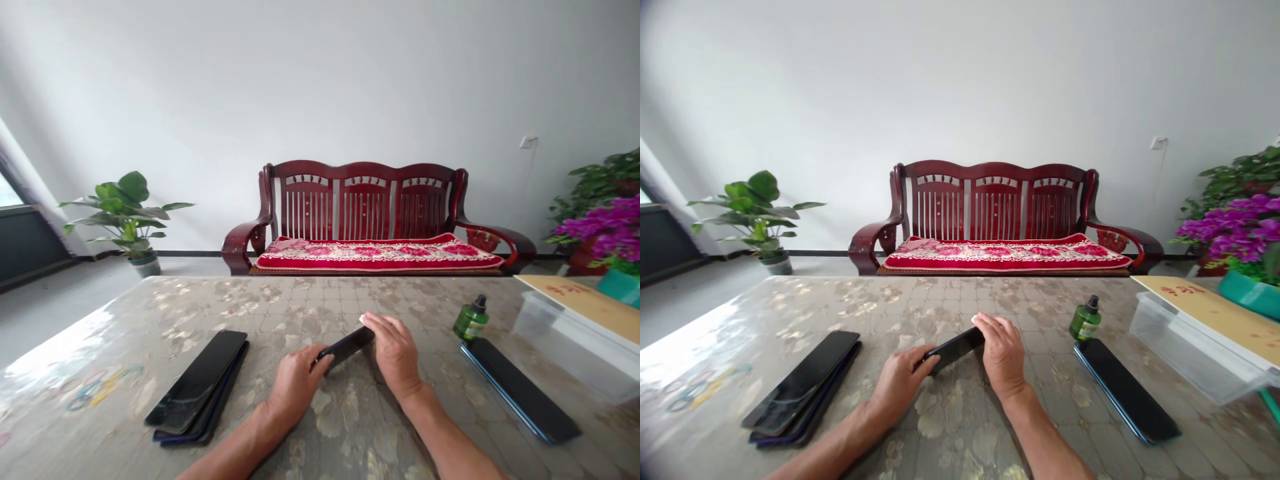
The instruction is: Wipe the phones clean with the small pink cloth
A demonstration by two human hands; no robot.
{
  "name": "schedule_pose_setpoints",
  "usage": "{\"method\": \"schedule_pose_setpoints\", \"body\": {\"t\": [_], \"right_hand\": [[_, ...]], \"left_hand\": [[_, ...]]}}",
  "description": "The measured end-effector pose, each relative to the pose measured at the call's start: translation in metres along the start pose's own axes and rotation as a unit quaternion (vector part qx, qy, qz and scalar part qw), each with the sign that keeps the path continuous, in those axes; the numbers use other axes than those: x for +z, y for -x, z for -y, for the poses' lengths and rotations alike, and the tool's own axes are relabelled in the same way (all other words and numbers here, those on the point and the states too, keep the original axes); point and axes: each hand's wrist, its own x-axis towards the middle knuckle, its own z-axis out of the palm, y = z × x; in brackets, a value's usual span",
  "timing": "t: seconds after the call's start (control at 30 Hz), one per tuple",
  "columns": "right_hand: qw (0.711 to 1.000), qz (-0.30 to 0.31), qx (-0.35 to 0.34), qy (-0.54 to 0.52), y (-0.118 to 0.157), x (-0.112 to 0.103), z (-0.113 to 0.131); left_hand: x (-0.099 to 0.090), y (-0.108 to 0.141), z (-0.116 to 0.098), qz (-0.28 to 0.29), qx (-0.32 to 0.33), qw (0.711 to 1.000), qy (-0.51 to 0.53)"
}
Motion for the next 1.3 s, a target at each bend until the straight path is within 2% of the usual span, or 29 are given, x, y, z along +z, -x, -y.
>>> {"method": "schedule_pose_setpoints", "body": {"t": [0.1, 0.2, 0.37, 0.47, 0.57, 0.63, 0.87, 1.07, 1.3], "right_hand": [[0.999, -0.002, 0.03, -0.037, 0.001, 0.004, -0.004], [0.99, -0.009, 0.107, -0.088, 0.004, 0.012, -0.011], [0.937, 0.012, 0.296, -0.186, 0.012, 0.029, -0.022], [0.908, 0.035, 0.35, -0.228, 0.016, 0.037, -0.026], [0.894, 0.056, 0.368, -0.25, 0.017, 0.043, -0.025], [0.89, 0.07, 0.373, -0.253, 0.017, 0.044, -0.024], [0.897, 0.101, 0.377, -0.208, 0.016, 0.044, -0.019], [0.908, 0.103, 0.364, -0.182, 0.014, 0.042, -0.013], [0.908, 0.113, 0.355, -0.19, 0.011, 0.046, -0.012]], "left_hand": [[0.0, 0.002, -0.006, 0.006, -0.003, 1.0, 0.0], [-0.001, 0.003, -0.012, 0.014, -0.023, 1.0, -0.017], [0.0, 0.003, -0.013, 0.012, -0.035, 0.999, -0.001], [0.006, 0.003, -0.008, 0.008, -0.055, 0.997, 0.052], [0.013, 0.005, -0.004, 0.047, -0.104, 0.985, 0.131], [0.014, 0.007, -0.004, 0.065, -0.111, 0.98, 0.152], [0.011, 0.024, -0.01, 0.135, -0.068, 0.977, 0.149], [0.014, 0.029, -0.012, 0.143, -0.019, 0.985, 0.092], [0.017, 0.032, -0.017, 0.178, 0.041, 0.982, -0.042]]}}
